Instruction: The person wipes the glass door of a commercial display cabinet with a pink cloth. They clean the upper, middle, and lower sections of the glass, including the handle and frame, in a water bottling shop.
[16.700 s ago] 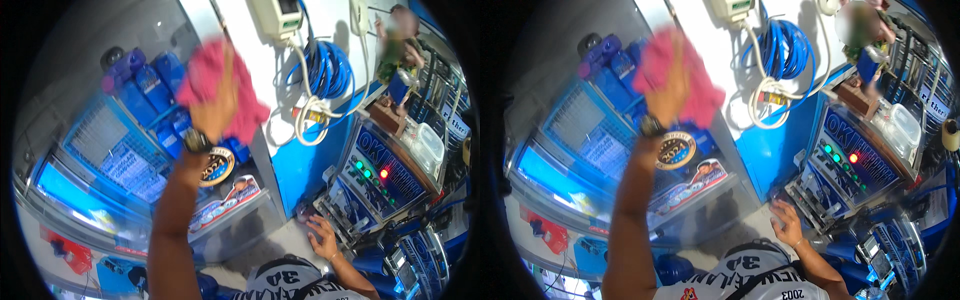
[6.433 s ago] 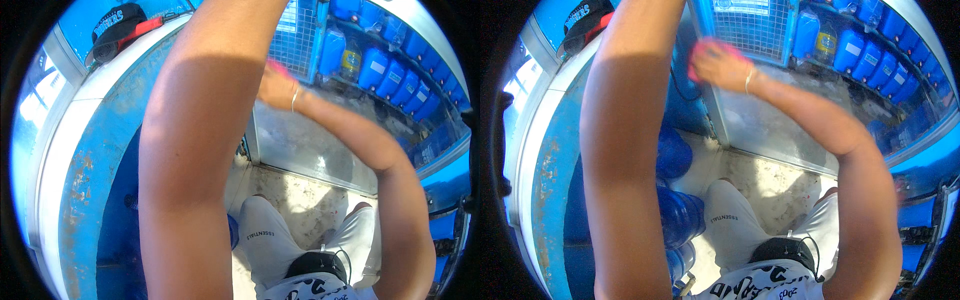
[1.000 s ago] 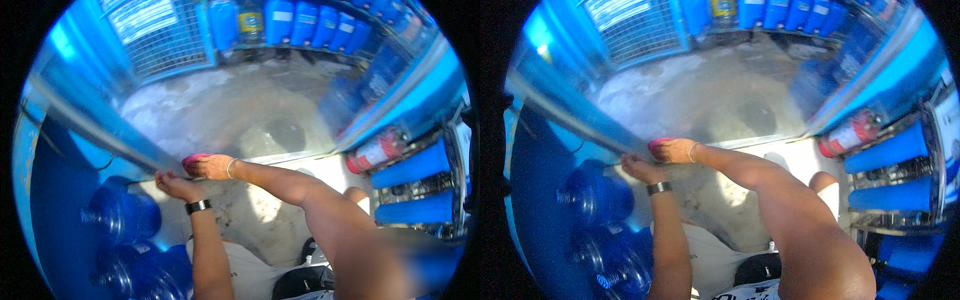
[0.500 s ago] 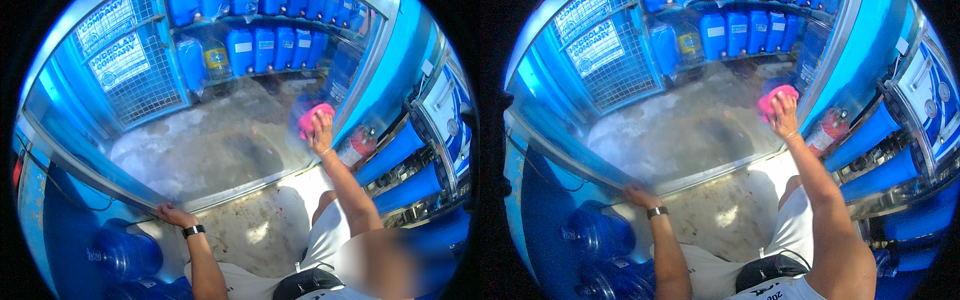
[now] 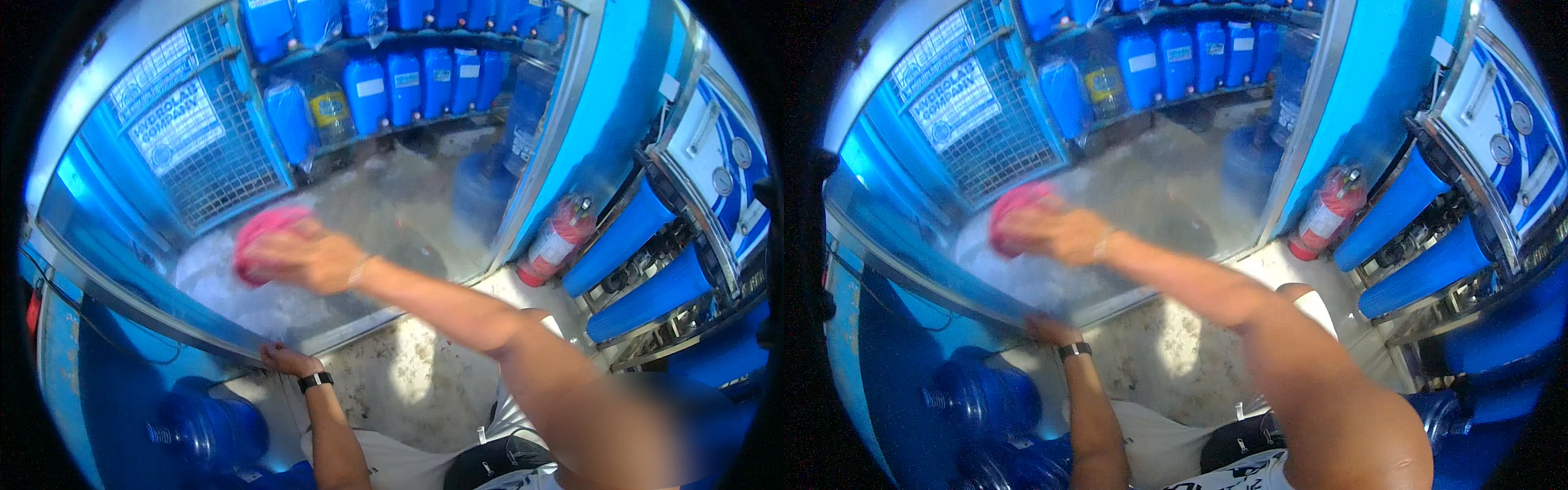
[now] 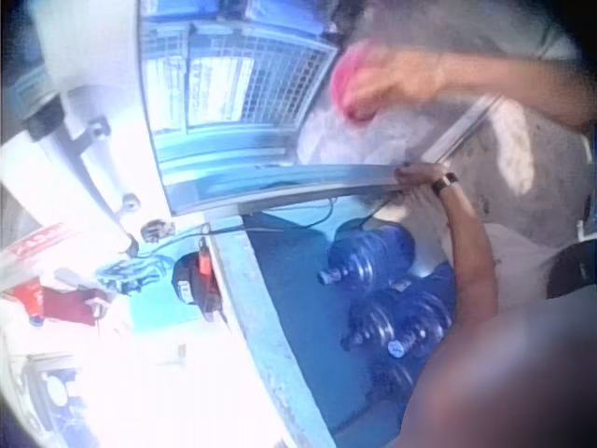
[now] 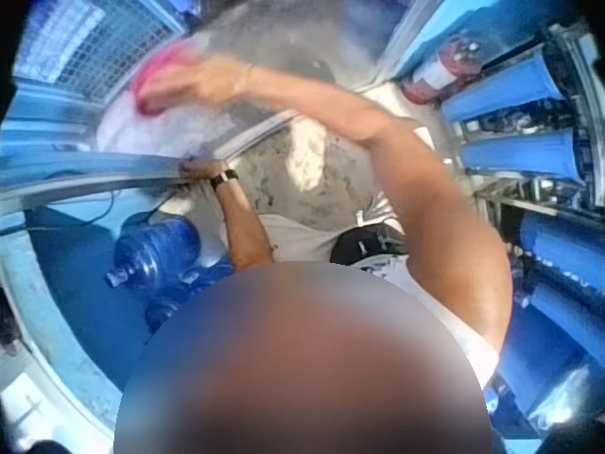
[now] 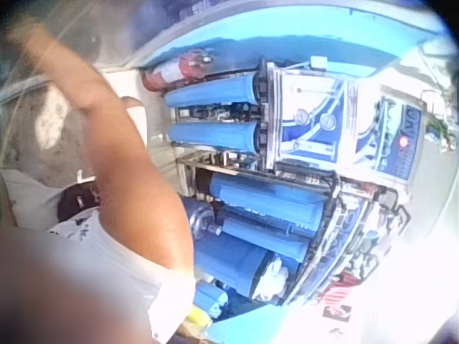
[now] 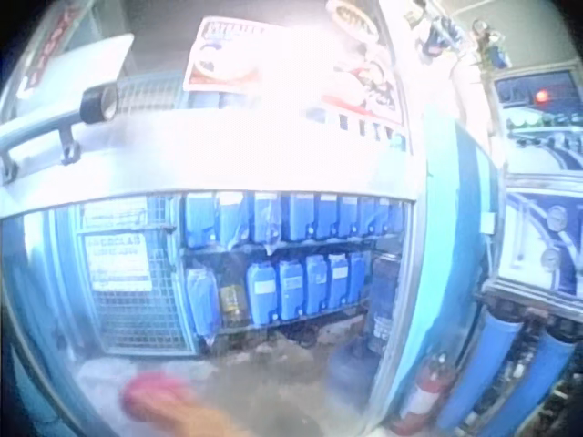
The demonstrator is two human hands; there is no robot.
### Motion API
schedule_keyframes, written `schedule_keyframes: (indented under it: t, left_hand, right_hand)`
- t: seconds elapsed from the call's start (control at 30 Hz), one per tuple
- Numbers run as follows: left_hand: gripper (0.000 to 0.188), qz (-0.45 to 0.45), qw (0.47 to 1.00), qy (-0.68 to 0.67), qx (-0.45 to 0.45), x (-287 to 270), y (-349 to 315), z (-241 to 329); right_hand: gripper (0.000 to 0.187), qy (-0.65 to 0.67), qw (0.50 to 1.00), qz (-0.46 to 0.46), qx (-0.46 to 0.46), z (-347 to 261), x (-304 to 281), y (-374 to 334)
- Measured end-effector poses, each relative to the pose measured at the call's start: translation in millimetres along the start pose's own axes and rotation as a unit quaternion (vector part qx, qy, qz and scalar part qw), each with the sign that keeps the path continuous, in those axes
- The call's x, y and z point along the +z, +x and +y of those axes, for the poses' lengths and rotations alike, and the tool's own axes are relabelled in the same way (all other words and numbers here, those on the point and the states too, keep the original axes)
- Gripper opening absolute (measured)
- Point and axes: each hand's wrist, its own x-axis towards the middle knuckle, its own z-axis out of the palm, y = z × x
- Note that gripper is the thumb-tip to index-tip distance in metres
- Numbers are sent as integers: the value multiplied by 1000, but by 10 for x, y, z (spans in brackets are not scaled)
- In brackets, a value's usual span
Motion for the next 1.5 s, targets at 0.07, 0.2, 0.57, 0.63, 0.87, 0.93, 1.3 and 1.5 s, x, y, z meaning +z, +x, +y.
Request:
schedule_keyframes:
  t: [0.07, 0.2, 0.57, 0.63, 0.87, 0.93, 1.3, 1.5]
  left_hand:
    - [33, 28, 991, -112, -63, 49, -95, 166]
    - [33, 30, 994, -82, -64, 25, -207, 498]
    - [38, -16, 1000, -1, -27, 160, -195, 135]
    - [41, -21, 1000, 5, -19, 143, -175, 61]
    - [39, -3, 1000, -8, -20, 61, -75, 44]
    - [38, -6, 1000, -19, -21, 17, 14, 33]
    - [35, -45, 996, -23, -74, -147, 247, -31]
    - [38, -39, 997, -30, -66, -34, -4, 146]
  right_hand:
    - [64, -113, 991, -1, 65, 699, -701, -538]
    - [41, -189, 882, 344, 262, 1914, -1981, -1159]
    - [42, -67, 993, 94, 12, -10, -397, 1434]
    - [44, -8, 987, 109, -116, -51, -306, 1523]
    - [64, -144, 973, 180, -27, 1491, -1965, 512]
    - [44, -247, 910, 330, 51, 1956, -2461, 166]
    - [53, -187, 734, 471, 452, 1724, -999, -2244]
    - [50, -77, 459, 390, 794, 417, 341, -3764]
